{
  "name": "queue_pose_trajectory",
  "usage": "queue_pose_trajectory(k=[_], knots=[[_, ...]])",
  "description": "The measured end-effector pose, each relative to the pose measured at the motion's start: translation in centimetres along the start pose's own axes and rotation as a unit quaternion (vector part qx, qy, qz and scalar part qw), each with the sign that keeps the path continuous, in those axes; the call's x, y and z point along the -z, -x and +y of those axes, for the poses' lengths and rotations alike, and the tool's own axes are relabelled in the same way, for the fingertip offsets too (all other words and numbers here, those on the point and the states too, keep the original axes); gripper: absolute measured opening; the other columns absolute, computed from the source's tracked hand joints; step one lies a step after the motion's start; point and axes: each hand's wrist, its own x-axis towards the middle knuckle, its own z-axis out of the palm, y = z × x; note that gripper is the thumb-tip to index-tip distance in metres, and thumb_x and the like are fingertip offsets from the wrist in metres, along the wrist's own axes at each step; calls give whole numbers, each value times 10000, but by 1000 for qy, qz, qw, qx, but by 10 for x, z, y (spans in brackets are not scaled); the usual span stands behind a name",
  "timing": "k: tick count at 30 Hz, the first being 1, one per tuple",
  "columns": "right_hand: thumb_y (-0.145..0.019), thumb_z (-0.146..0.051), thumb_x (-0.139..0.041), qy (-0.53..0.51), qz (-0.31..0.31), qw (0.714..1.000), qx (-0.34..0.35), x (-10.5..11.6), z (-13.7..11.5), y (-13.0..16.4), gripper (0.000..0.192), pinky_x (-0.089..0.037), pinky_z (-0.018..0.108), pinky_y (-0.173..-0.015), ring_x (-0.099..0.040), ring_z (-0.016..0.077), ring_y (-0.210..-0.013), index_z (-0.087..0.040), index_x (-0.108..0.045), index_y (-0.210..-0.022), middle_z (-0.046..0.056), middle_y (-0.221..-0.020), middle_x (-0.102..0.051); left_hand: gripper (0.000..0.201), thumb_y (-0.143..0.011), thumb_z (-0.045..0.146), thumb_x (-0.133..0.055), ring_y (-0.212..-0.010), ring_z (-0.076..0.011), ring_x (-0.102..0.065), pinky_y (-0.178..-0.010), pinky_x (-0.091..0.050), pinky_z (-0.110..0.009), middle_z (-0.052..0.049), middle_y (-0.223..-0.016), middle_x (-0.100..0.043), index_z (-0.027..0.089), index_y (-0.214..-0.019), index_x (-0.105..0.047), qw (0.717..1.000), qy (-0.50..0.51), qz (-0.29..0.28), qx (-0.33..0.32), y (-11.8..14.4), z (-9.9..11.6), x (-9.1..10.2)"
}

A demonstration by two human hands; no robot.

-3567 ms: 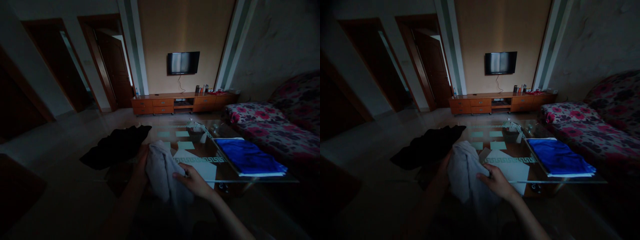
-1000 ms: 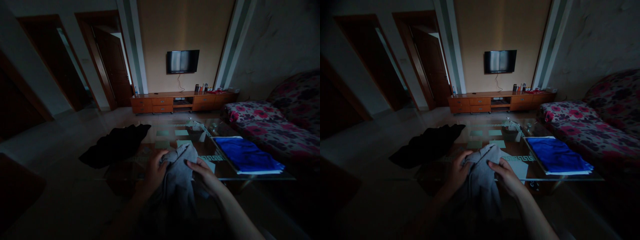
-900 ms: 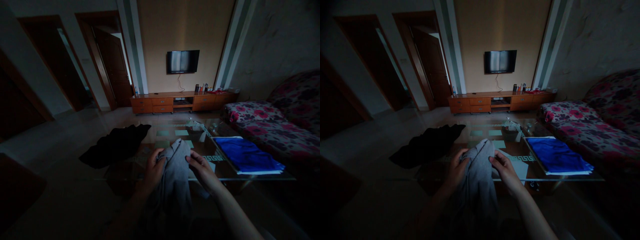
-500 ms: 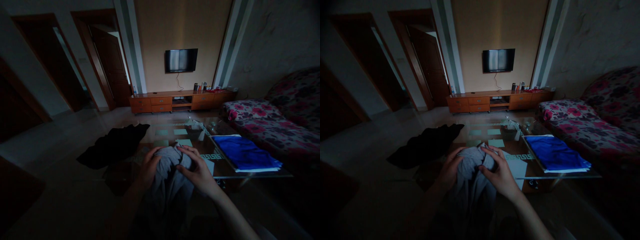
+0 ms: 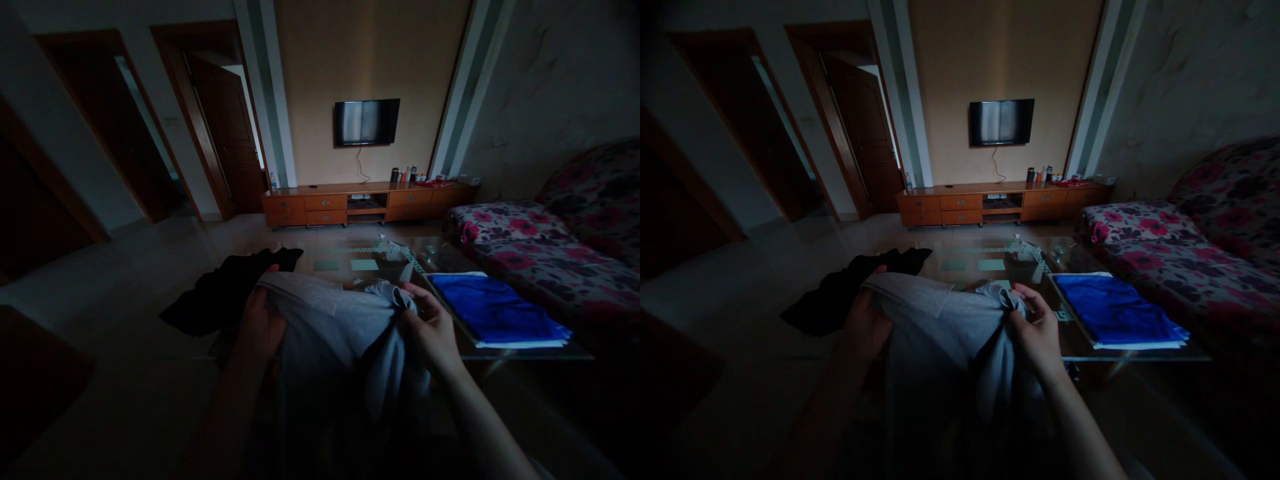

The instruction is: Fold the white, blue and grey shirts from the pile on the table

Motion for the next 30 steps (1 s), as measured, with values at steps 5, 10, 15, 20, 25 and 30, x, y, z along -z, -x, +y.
queue_pose_trajectory(k=[5,10,15,20,25,30], knots=[[-709,-257,-763,78,-4,996,47,5,3,-3,473,-460,416,-1046,-639,254,-1118,-244,-681,-1174,74,-1172,-714,396,-912,353,-683,-791,-153,-725,-881,-580,-318,4,-881,-763,258,-1295,-646,999,21,10,-24,1,4,2],[-741,-369,-774,147,-120,981,40,7,7,-4,248,-517,389,-901,-654,261,-933,-247,-753,-956,40,-933,-751,415,-896,367,-698,-972,-184,-718,-922,-559,-318,-13,-1028,-761,263,-1293,-636,999,4,-8,-36,-1,6,3],[-779,-509,-778,-45,-166,981,-95,-7,-2,7,344,-535,323,-721,-675,224,-794,-216,-739,-955,40,-872,-757,565,-777,306,-814,-1121,-184,-660,-1008,-507,-325,-38,-1198,-685,291,-1300,-603,992,-92,18,-84,-15,-9,17],[-773,-452,-805,-201,-144,950,-192,-25,-18,25,388,-558,394,-848,-718,279,-933,-227,-729,-1080,64,-936,-777,667,-688,268,-872,-1419,-293,-419,-1191,-320,-445,-88,-1485,-479,291,-1308,-626,912,-372,-87,-147,10,-21,5],[-795,-426,-790,-209,-198,938,-193,-40,-27,42,377,-541,418,-922,-705,290,-1013,-254,-734,-1127,58,-999,-776,863,-732,292,-852,-1417,-346,-426,-1182,-333,-513,-107,-1525,-479,300,-1502,-461,840,-409,-352,-60,56,-39,-24],[-822,-477,-759,-184,-227,937,-189,-40,-26,47,353,-547,387,-850,-700,266,-932,-278,-747,-1113,44,-963,-766,740,-779,330,-800,-1235,-344,-587,-1071,-453,-505,-111,-1315,-646,287,-1460,-512,832,-435,-339,-59,67,-65,-24]])
